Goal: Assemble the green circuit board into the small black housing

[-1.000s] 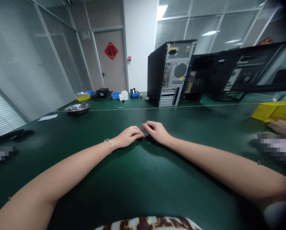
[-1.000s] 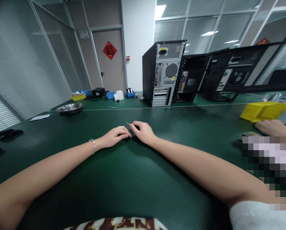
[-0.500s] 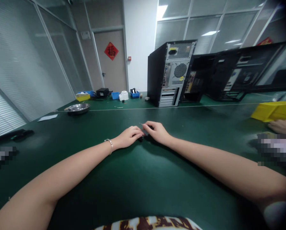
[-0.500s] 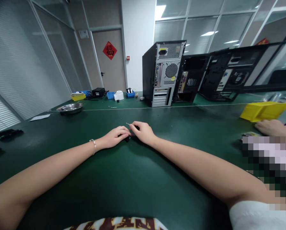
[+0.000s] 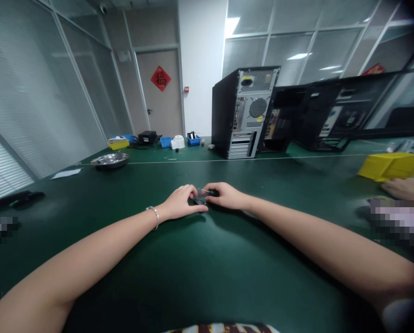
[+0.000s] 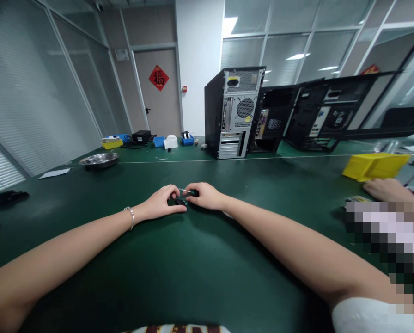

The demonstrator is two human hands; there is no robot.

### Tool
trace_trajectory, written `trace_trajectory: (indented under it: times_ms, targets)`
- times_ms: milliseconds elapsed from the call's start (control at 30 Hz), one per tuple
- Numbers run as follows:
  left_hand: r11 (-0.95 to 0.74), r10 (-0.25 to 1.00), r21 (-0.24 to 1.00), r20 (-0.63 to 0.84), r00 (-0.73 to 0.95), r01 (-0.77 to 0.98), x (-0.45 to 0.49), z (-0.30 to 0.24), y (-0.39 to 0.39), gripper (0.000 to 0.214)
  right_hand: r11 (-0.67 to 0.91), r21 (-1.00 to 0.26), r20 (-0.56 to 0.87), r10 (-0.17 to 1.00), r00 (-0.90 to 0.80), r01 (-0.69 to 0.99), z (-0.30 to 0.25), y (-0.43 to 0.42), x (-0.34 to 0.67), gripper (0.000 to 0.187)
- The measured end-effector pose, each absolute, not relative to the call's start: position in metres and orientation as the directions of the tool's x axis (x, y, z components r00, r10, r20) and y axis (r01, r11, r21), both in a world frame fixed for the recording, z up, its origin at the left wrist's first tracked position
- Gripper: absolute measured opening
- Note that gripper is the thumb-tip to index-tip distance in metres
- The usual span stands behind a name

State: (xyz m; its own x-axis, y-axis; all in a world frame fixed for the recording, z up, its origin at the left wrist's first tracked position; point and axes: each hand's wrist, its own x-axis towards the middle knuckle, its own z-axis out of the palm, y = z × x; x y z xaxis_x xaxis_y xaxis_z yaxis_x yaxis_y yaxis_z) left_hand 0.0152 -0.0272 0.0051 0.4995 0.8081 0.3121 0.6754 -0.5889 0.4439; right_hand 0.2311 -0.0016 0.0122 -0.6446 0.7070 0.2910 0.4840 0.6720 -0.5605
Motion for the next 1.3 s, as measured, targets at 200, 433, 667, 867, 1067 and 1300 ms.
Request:
trace_trajectory:
  times_ms: [200,433,667,867,1067,1300]
  targets:
    - [-0.602,0.797,0.496,0.316,0.515,0.626,0.014,0.006,-0.028,0.024,0.713,-0.505,0.221,0.651,-0.726,0.486,0.016,0.002,0.233,0.033]
    - [-0.541,0.828,0.654,0.301,0.474,0.529,0.008,0.000,-0.017,0.031,0.729,-0.480,0.275,0.653,-0.706,0.488,0.007,0.004,0.232,0.023]
    - [-0.453,0.848,0.820,0.276,0.452,0.350,0.005,-0.003,-0.011,0.035,0.748,-0.481,0.286,0.627,-0.725,0.458,0.008,0.005,0.231,0.025]
    - [-0.421,0.854,0.855,0.261,0.449,0.303,0.006,-0.003,-0.012,0.036,0.745,-0.490,0.353,0.645,-0.677,0.454,0.005,0.001,0.228,0.015]
    - [-0.411,0.860,0.862,0.258,0.440,0.296,0.007,0.000,-0.014,0.037,0.735,-0.539,0.511,0.674,-0.533,0.412,0.000,-0.003,0.231,0.018]
    - [-0.421,0.858,0.865,0.282,0.429,0.274,0.010,-0.001,-0.018,0.038,0.739,-0.543,0.598,0.673,-0.434,0.398,-0.002,-0.011,0.214,0.015]
